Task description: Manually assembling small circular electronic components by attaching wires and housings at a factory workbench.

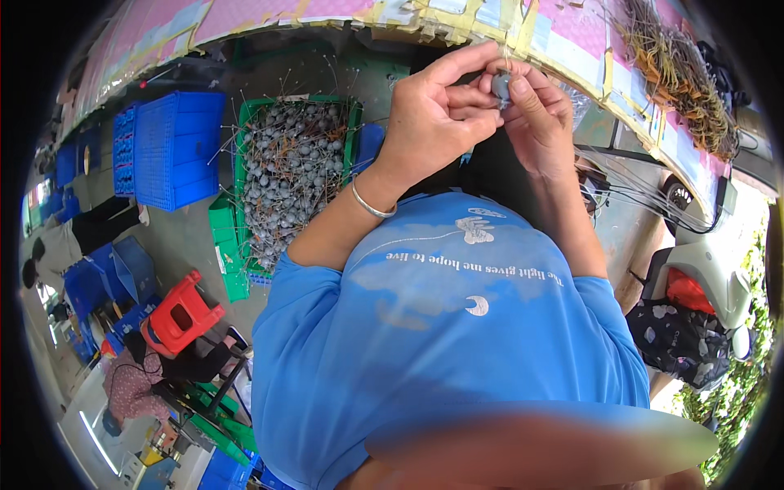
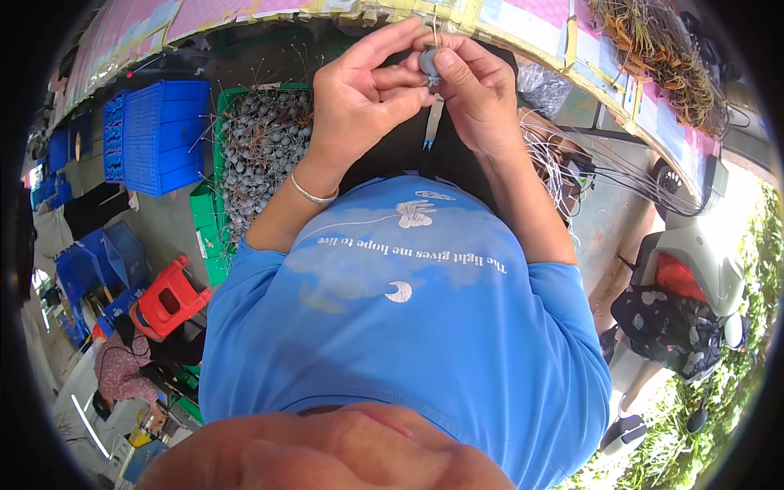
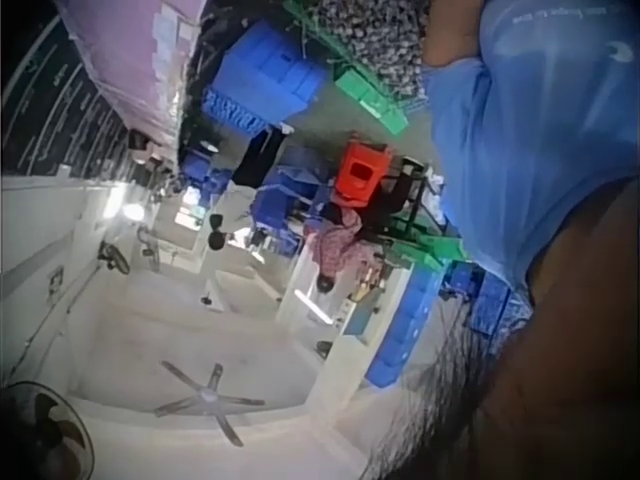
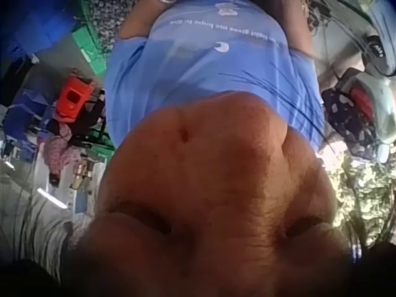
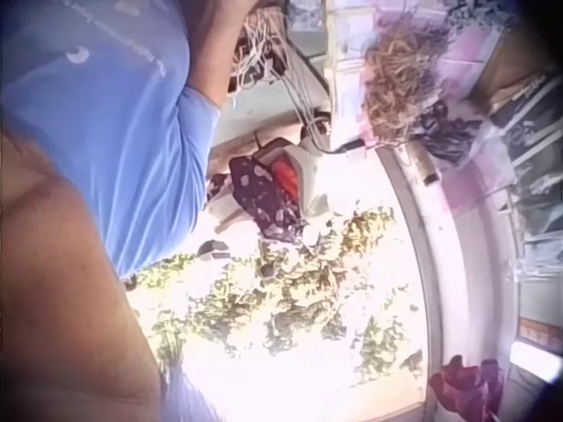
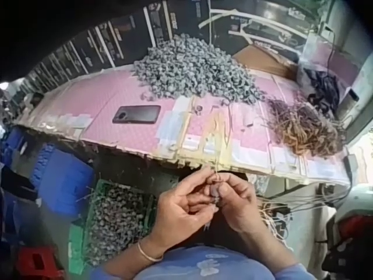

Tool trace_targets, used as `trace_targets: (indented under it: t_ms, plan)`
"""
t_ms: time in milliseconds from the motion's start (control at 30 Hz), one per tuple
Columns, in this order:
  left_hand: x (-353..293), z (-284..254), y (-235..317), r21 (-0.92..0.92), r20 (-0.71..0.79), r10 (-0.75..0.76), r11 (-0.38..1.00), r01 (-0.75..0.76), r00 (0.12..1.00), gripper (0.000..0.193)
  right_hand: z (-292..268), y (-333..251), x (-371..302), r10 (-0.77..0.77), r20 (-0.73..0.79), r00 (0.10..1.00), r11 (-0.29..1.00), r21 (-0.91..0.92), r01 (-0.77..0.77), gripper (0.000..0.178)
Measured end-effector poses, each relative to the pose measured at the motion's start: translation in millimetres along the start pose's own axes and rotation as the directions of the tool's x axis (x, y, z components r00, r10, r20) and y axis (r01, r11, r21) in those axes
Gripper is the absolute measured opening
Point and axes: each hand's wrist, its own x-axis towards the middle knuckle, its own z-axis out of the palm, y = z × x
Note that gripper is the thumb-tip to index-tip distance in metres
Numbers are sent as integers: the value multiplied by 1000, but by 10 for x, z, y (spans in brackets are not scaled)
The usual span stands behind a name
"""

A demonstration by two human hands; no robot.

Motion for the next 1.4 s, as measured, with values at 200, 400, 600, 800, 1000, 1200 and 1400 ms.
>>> trace_targets:
  t_ms: [200, 400, 600, 800, 1000, 1200, 1400]
  plan:
    - [33, -61, -212, 186, -143, 105, 979, -77, 984, 46, 56, 75, -2, -113, -124, 986, 965, -251, 79, 21]
    - [-79, -161, -169, 345, -99, 299, 905, -249, 949, 29, -18, -49, 37, -176, -197, 965, 966, -221, 131, 12]
    - [-204, -322, -4, 478, -66, 224, 862, -166, 972, 23, 121, 9, 80, -95, -116, 989, 979, -192, 71, 11]
    - [-410, -564, 78, 430, -208, 178, 900, -74, 962, 24, 292, 167, 144, 75, -9, 997, 964, -257, -75, 15]
    - [-1096, -1747, 71, 535, -552, -96, 721, 440, 828, 34, 48, 4, 287, 119, 28, 993, 911, -401, -98, 13]
    - [-1450, -2192, 54, 767, -570, -30, 340, 545, 821, 50, -608, -622, 750, -307, -265, 914, 437, -892, -112, 25]
    - [55, -1401, 108, 843, -229, 315, 538, 26, 921, 35, -1079, -758, 1142, -516, -241, 822, -99, -937, -336, 36]
